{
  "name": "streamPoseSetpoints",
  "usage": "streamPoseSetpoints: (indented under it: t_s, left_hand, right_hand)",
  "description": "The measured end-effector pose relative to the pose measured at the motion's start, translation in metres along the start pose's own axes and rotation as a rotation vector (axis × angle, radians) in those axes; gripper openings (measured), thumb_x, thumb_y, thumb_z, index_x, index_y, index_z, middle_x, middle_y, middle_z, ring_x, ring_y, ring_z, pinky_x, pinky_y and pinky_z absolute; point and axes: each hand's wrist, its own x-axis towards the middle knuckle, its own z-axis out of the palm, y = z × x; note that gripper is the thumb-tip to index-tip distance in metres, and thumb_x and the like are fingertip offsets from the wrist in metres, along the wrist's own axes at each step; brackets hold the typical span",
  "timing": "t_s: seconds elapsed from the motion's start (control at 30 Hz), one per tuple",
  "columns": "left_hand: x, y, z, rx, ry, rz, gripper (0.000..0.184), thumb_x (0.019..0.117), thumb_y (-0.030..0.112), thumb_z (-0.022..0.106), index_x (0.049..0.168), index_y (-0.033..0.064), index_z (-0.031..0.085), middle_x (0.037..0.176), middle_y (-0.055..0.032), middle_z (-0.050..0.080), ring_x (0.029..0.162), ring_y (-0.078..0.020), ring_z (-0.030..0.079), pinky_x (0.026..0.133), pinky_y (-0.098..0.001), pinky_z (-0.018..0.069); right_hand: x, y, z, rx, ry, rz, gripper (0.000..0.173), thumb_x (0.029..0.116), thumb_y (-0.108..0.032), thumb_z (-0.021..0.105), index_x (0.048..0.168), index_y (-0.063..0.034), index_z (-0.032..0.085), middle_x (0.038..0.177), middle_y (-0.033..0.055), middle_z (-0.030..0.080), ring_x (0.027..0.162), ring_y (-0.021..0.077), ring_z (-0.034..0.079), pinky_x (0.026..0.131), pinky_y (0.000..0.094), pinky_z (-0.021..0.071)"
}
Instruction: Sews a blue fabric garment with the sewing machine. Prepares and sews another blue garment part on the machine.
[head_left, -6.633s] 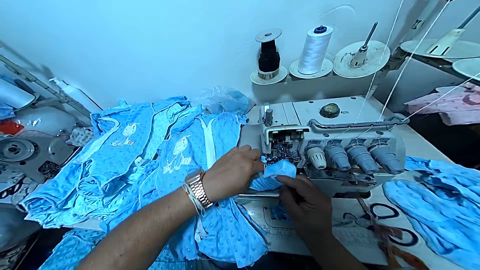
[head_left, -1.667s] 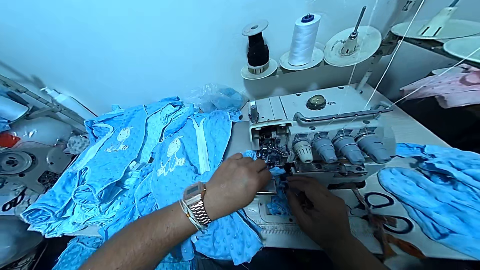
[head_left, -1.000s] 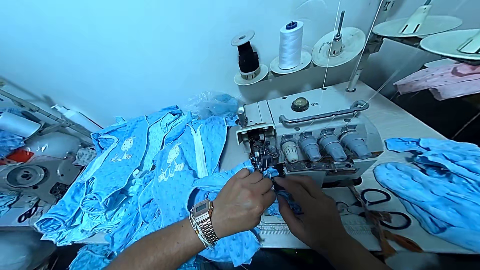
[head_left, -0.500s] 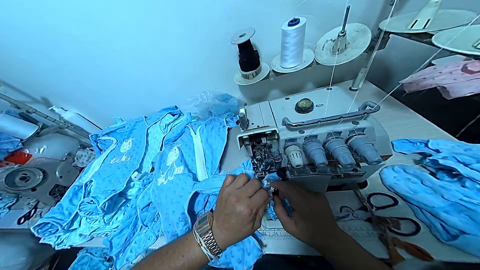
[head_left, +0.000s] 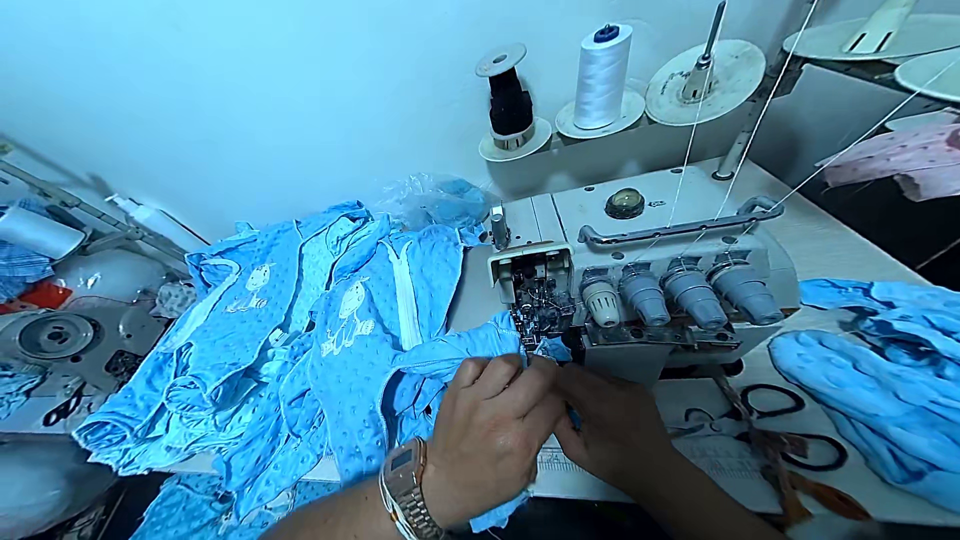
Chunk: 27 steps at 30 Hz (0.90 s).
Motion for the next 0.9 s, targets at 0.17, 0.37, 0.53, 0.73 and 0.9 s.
streamPoseSetpoints:
  t_s: [0.17, 0.37, 0.53, 0.73, 0.9]
  left_hand:
    - [0.022, -0.037, -0.015, 0.031, -0.242, 0.12, 0.02, 0.0929, 0.007, 0.057, 0.093, 0.0165, 0.075, 0.087, 0.0012, 0.066, 0.086, -0.0205, 0.062, 0.068, -0.0367, 0.0437]
    - [0.031, -0.041, -0.018, -0.036, -0.331, 0.157, 0.015, 0.0884, 0.012, 0.063, 0.088, 0.0179, 0.076, 0.083, 0.0034, 0.062, 0.083, -0.0175, 0.056, 0.07, -0.0361, 0.0395]
    - [0.017, -0.02, -0.002, -0.203, -0.245, -0.013, 0.014, 0.0903, 0.014, 0.062, 0.083, 0.0168, 0.074, 0.09, 0.0043, 0.065, 0.095, -0.0169, 0.059, 0.08, -0.0375, 0.0431]
    - [0.0, -0.005, 0.016, -0.266, -0.09, -0.169, 0.021, 0.0973, 0.018, 0.056, 0.082, 0.017, 0.071, 0.094, 0.0035, 0.064, 0.101, -0.0146, 0.058, 0.087, -0.0367, 0.0399]
    - [0.0, -0.006, 0.021, -0.282, -0.056, -0.199, 0.021, 0.0979, 0.019, 0.056, 0.084, 0.0167, 0.072, 0.094, 0.0033, 0.064, 0.1, -0.0149, 0.057, 0.087, -0.0366, 0.0399]
  right_hand:
    - [-0.002, -0.005, 0.004, 0.012, 0.029, 0.035, 0.039, 0.0849, -0.017, 0.049, 0.112, -0.0098, 0.076, 0.065, 0.0027, 0.061, 0.048, 0.0169, 0.056, 0.039, 0.0339, 0.0415]
    - [-0.004, -0.008, 0.005, 0.105, 0.019, 0.101, 0.041, 0.0835, -0.018, 0.051, 0.115, -0.0074, 0.075, 0.065, 0.0006, 0.06, 0.048, 0.0124, 0.053, 0.041, 0.0296, 0.0425]
    - [-0.004, -0.004, 0.002, 0.083, 0.037, 0.122, 0.04, 0.0824, -0.019, 0.052, 0.11, -0.0047, 0.077, 0.069, 0.0025, 0.066, 0.051, 0.0133, 0.058, 0.043, 0.0305, 0.0462]
    - [-0.004, 0.0, -0.001, 0.017, 0.037, 0.122, 0.044, 0.0853, -0.019, 0.05, 0.12, -0.0082, 0.076, 0.07, 0.0026, 0.067, 0.05, 0.0152, 0.058, 0.042, 0.0329, 0.0446]
    - [-0.007, 0.002, -0.001, -0.024, 0.043, 0.139, 0.046, 0.0839, -0.019, 0.049, 0.119, -0.0037, 0.075, 0.063, 0.0019, 0.061, 0.047, 0.0156, 0.054, 0.04, 0.0319, 0.0412]
